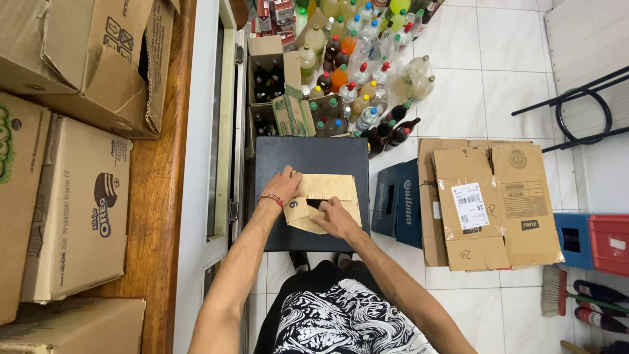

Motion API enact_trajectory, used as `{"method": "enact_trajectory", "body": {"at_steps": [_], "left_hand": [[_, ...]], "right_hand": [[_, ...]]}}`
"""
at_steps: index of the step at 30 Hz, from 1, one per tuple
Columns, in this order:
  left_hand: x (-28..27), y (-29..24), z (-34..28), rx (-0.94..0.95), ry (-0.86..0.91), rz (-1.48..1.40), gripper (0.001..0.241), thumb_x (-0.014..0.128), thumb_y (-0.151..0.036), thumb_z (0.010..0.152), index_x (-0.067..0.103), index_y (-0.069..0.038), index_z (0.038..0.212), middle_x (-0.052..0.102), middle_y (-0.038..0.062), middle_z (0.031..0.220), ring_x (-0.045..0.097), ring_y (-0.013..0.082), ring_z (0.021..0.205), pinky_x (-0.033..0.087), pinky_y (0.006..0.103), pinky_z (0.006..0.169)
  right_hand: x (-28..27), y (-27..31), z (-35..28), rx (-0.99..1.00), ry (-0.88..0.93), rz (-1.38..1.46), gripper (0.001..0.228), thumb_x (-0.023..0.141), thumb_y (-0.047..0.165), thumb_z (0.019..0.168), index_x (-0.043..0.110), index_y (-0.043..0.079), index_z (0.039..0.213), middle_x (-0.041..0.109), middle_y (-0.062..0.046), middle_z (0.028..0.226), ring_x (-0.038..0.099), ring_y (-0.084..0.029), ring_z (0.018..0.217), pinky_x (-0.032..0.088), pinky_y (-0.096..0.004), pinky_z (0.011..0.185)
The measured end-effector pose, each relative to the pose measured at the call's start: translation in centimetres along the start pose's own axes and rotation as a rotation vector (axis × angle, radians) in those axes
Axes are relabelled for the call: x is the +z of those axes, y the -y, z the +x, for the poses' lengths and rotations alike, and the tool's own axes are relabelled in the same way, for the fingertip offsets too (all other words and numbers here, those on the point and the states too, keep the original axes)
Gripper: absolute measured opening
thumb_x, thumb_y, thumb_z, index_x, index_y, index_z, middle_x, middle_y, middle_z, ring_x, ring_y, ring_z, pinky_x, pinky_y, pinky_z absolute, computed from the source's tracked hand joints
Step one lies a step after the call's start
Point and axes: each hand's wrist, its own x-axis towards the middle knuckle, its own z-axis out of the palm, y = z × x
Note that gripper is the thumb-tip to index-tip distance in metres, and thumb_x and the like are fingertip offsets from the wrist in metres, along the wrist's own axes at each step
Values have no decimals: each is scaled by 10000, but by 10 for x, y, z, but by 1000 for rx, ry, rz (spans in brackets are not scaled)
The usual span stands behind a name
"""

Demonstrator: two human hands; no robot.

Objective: The person picks up flat cardboard sheets from a stack on the floor and folds them into boxes, then places the assembled boxes onto a shelf.

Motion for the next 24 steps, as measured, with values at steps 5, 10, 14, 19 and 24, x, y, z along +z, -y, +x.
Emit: {"method": "enact_trajectory", "body": {"at_steps": [5, 10, 14, 19, 24], "left_hand": [[4, -5, 9, -65, -19, -28, 417, 906, -505, 1158, 622, -206, 1218, 576, 135, 1437, 803, 572, 1325, 738, 680, 1103], [18, -11, 18, -121, -29, -20, 427, 923, -470, 1152, 639, -180, 1284, 592, 176, 1451, 800, 595, 1334, 737, 691, 1101], [15, -17, 21, -128, -26, 38, 589, 997, -498, 1072, 613, -184, 1390, 583, 189, 1471, 802, 597, 1330, 734, 725, 1098], [-23, -37, -26, -17, 64, -36, 1130, 975, -476, 1091, 286, -341, 1975, 696, 199, 1757, 804, 577, 1485, 658, 773, 1267], [1, -6, -46, -329, -239, -707, 619, 840, -598, 1191, 798, -309, 1738, 813, 157, 1681, 825, 455, 1482, 691, 607, 1271]], "right_hand": [[-4, -10, -29, -191, -73, 90, 560, 850, 586, 1238, 598, 104, 1104, 587, -182, 1350, 861, -541, 1150, 723, -556, 979], [-11, -24, -33, -404, -84, 123, 563, 891, 507, 1224, 520, 137, 1020, 565, -147, 1214, 803, -498, 1112, 661, -514, 966], [-30, -6, -34, -411, -5, 91, 531, 889, 512, 1218, 566, 135, 1026, 610, -136, 1276, 832, -446, 1094, 694, -524, 943], [-29, -6, -19, -184, -19, 72, 658, 832, 256, 1212, 522, 168, 1786, 458, -207, 1779, 705, -579, 1595, 705, -618, 1294], [-81, -41, -10, 18, -419, 316, 414, 838, 328, 1221, 747, 174, 1594, 668, -168, 1481, 890, -419, 1233, 766, -454, 1013]]}}
